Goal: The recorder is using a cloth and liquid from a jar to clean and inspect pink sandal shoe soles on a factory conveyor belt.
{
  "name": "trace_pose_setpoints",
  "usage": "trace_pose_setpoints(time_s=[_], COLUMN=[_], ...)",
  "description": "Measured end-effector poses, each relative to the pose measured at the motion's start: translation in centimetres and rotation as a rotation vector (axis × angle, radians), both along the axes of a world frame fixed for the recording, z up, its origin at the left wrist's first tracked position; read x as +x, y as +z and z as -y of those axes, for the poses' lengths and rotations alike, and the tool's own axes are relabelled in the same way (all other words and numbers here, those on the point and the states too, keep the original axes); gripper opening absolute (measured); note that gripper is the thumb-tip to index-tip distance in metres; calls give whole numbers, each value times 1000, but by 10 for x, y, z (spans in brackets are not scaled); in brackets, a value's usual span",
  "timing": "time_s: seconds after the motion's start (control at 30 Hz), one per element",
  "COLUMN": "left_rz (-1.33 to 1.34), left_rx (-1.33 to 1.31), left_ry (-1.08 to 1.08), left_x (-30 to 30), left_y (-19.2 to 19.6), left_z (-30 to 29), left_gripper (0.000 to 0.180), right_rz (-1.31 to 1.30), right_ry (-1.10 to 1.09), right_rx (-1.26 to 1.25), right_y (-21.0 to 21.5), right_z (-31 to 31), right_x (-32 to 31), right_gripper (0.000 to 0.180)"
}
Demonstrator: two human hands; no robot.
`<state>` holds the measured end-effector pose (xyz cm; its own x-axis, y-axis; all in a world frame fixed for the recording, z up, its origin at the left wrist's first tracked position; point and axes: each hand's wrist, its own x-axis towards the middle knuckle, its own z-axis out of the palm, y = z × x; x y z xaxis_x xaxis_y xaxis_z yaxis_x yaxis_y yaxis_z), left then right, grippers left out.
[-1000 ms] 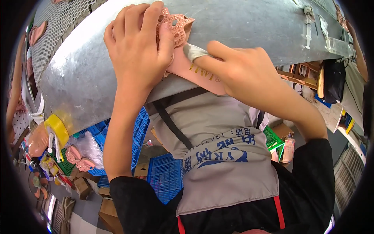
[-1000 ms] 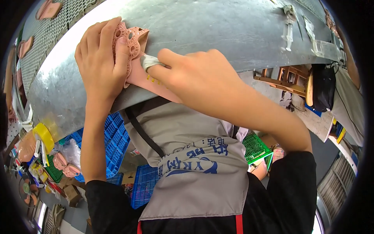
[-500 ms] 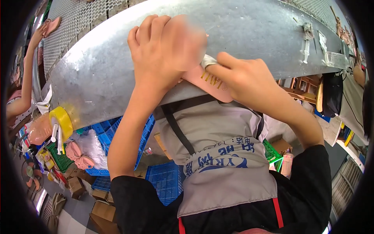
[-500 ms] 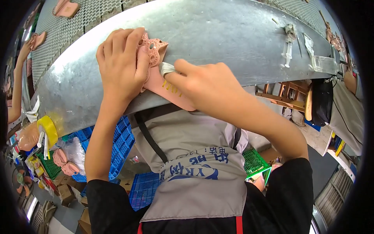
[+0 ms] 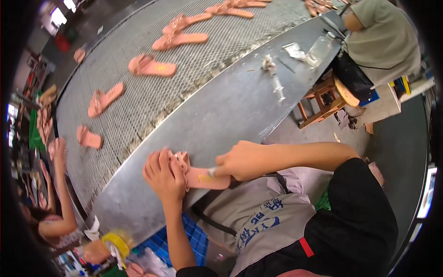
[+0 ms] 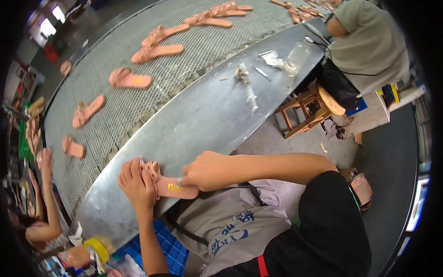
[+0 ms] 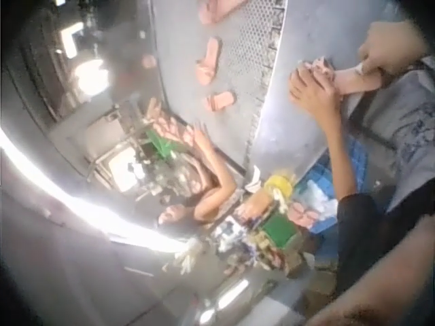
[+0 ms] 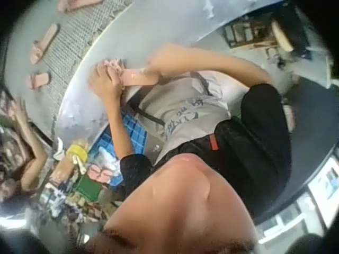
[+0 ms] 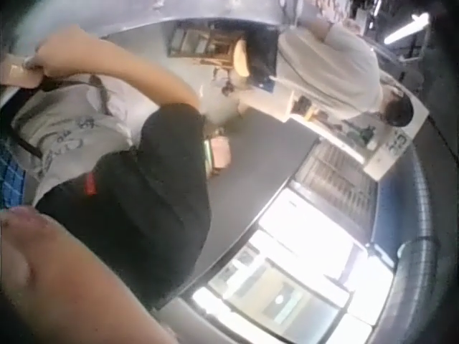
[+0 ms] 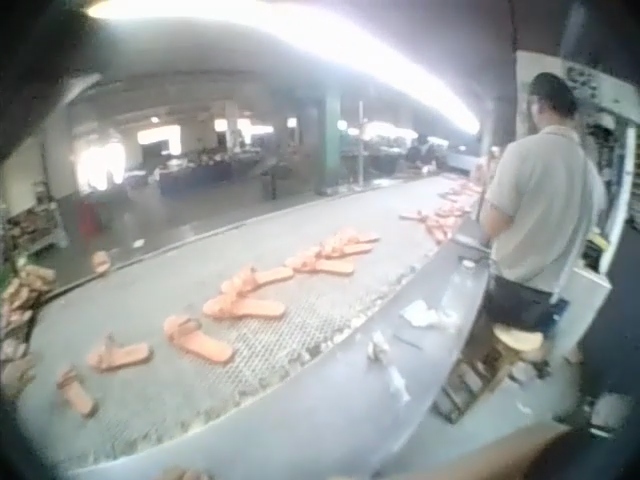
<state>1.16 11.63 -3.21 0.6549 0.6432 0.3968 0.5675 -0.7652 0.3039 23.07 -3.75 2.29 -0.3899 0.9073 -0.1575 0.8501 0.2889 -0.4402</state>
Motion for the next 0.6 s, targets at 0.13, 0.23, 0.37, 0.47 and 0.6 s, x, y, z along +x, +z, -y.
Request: trace_pose_setpoints(time_s=[0.13,0.23,0.37,0.47,0.6], left_rz=[-34,-44,-27,-39,-36], left_rx=[-12,-11,-31,-30,3], left_ry=[26,9,8,24,37], left_x=[-1,-1,4,2,12], left_y=[3,3,-3,-4,-4], left_z=[-3,-4,-4,-10,-5], left_gripper=[40,41,41,41,40], right_rz=[16,-72,-191,13,-47], right_ry=[-290,-741,-907,-876,-1351], right_rx=[185,638,806,837,713], right_y=[46,59,15,-1,17], right_z=[24,28,16,13,33], right_x=[37,62,135,177,250], right_gripper=[38,33,30,15,19])
